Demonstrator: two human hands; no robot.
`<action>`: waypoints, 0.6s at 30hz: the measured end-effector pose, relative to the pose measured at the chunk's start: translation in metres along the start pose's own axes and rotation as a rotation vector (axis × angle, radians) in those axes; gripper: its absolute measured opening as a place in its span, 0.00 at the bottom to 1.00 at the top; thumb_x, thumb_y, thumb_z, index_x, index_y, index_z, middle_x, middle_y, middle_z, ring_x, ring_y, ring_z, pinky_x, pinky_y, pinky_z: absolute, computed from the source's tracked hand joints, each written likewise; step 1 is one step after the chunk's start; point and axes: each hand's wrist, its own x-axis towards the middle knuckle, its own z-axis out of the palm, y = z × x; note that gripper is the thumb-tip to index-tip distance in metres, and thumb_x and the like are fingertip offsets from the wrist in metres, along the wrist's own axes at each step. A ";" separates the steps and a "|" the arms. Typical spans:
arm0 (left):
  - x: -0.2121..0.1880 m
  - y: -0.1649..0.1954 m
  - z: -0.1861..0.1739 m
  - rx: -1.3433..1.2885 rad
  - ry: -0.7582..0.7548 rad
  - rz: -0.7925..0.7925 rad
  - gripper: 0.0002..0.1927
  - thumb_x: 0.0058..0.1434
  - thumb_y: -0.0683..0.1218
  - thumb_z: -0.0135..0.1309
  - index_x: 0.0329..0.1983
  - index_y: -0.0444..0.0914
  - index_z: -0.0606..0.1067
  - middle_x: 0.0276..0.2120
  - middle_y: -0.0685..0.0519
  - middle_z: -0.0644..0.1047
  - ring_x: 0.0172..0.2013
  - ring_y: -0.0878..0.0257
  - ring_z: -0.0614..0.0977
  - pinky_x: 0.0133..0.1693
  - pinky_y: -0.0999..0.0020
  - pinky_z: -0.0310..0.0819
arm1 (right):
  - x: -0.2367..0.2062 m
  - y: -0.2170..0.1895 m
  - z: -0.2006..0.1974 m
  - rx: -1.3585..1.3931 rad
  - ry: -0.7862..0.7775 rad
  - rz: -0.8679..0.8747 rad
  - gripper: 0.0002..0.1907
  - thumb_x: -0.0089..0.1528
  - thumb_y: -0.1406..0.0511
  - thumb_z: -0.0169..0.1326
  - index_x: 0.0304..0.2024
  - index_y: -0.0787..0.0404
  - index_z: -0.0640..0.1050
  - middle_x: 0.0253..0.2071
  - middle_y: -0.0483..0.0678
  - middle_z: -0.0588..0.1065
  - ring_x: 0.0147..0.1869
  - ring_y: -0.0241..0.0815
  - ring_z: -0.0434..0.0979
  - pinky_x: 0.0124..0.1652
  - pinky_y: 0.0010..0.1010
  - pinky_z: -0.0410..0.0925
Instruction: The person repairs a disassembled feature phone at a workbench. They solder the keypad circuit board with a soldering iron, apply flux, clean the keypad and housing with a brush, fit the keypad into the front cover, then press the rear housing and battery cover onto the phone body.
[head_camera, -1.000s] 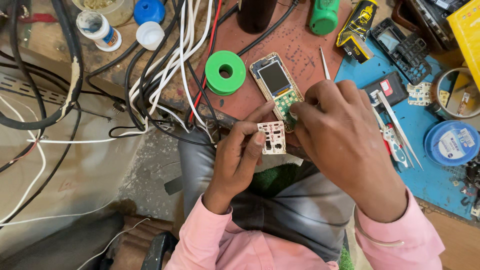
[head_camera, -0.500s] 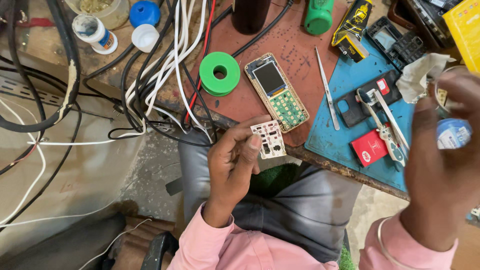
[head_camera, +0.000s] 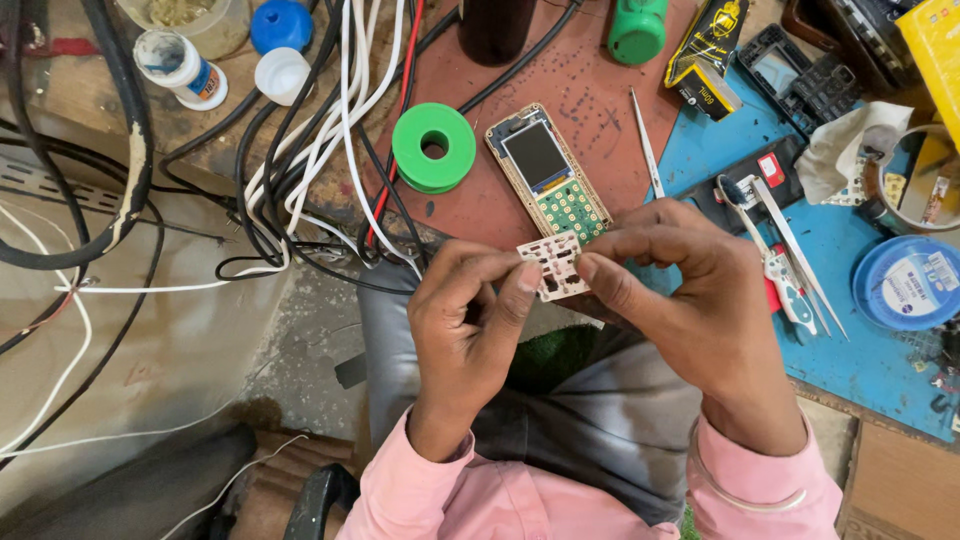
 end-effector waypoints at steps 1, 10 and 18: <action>0.001 0.001 0.000 0.030 -0.005 -0.033 0.07 0.65 0.44 0.63 0.43 0.35 0.82 0.35 0.56 0.77 0.23 0.72 0.66 0.26 0.74 0.59 | 0.003 0.001 -0.001 0.031 0.013 0.004 0.06 0.60 0.69 0.64 0.39 0.65 0.84 0.38 0.46 0.79 0.43 0.35 0.76 0.43 0.25 0.68; 0.006 0.005 0.005 0.572 0.030 0.411 0.25 0.61 0.50 0.69 0.57 0.38 0.75 0.54 0.52 0.79 0.40 0.57 0.78 0.44 0.62 0.69 | 0.021 0.023 -0.006 0.135 0.041 -0.008 0.05 0.67 0.70 0.59 0.43 0.68 0.81 0.50 0.49 0.76 0.52 0.36 0.76 0.52 0.26 0.69; 0.007 -0.008 0.009 0.497 -0.023 0.378 0.23 0.63 0.46 0.69 0.59 0.40 0.75 0.61 0.55 0.78 0.38 0.61 0.77 0.45 0.67 0.69 | 0.017 0.027 -0.002 0.288 0.011 0.087 0.06 0.66 0.72 0.58 0.43 0.71 0.80 0.52 0.50 0.73 0.50 0.36 0.77 0.48 0.27 0.73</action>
